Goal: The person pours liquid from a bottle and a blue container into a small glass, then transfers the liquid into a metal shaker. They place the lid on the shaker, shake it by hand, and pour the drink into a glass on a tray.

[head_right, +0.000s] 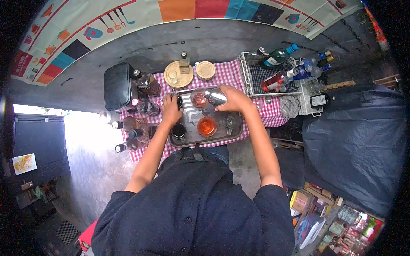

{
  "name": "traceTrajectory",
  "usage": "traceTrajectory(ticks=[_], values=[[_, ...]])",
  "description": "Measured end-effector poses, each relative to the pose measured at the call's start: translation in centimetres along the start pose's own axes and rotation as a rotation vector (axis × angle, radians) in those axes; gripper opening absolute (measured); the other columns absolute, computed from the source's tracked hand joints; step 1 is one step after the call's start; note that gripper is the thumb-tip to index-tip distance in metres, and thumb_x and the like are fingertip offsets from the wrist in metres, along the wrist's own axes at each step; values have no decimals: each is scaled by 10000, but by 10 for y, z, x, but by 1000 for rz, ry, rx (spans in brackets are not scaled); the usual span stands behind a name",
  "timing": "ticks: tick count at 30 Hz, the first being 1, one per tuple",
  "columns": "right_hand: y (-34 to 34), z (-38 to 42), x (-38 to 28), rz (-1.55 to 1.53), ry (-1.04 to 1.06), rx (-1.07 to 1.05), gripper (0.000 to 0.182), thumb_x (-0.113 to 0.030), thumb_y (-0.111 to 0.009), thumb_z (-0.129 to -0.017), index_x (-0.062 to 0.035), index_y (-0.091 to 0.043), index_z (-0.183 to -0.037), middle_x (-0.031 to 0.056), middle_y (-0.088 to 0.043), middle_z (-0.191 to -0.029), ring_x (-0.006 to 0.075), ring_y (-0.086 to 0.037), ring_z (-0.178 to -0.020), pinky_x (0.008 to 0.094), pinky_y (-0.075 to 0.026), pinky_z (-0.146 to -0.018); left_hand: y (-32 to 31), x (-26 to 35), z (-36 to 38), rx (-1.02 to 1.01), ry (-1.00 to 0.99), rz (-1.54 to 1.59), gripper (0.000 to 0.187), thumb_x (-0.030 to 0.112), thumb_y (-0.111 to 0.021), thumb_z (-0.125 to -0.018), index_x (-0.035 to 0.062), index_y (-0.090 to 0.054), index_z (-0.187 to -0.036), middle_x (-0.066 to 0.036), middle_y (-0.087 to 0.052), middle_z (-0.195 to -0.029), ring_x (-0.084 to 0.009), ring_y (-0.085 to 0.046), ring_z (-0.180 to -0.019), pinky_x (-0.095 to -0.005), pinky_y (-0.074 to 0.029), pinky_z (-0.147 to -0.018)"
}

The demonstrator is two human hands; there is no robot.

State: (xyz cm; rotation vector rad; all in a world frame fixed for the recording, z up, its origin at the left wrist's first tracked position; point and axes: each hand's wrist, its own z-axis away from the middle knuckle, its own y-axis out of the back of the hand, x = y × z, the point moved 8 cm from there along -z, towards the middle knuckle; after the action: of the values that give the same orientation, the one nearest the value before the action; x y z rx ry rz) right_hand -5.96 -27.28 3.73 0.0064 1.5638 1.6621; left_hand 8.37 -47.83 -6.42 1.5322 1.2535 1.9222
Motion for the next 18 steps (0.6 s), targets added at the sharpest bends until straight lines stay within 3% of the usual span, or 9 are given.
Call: traceTrajectory(ticks=[7, 11, 18], values=[[3, 5, -2, -13, -17, -18, 902, -358, -884, -620, 58, -521, -1333, 267, -602, -1272, 388, -583, -1192, 417, -467, -1027, 38, 5, 42, 121, -84, 214, 491, 60, -699, -784, -7, -531, -1241, -224, -502, -1251, -425, -483, -1208, -475, -403, -1031], [4, 5, -4, -12, 4, -11, 888, -359, -888, -624, 59, -530, -1321, 265, -607, -1262, 389, -586, -1181, 420, -466, -1024, 39, -21, 80, 98, 20, 293, 353, 25, -617, -825, -2, -556, -1173, -212, -530, -1100, -417, -533, -1111, -467, -435, -964], [4, -3, -5, -53, 43, -37, 818, -326, -882, -625, 37, -564, -1286, 254, -631, -1219, 383, -607, -1138, 415, -475, -999, 29, -49, 136, 63, 109, 257, 240, 30, -586, -841, 15, -603, -1081, -191, -581, -1055, -375, -568, -1082, -443, -456, -927]])
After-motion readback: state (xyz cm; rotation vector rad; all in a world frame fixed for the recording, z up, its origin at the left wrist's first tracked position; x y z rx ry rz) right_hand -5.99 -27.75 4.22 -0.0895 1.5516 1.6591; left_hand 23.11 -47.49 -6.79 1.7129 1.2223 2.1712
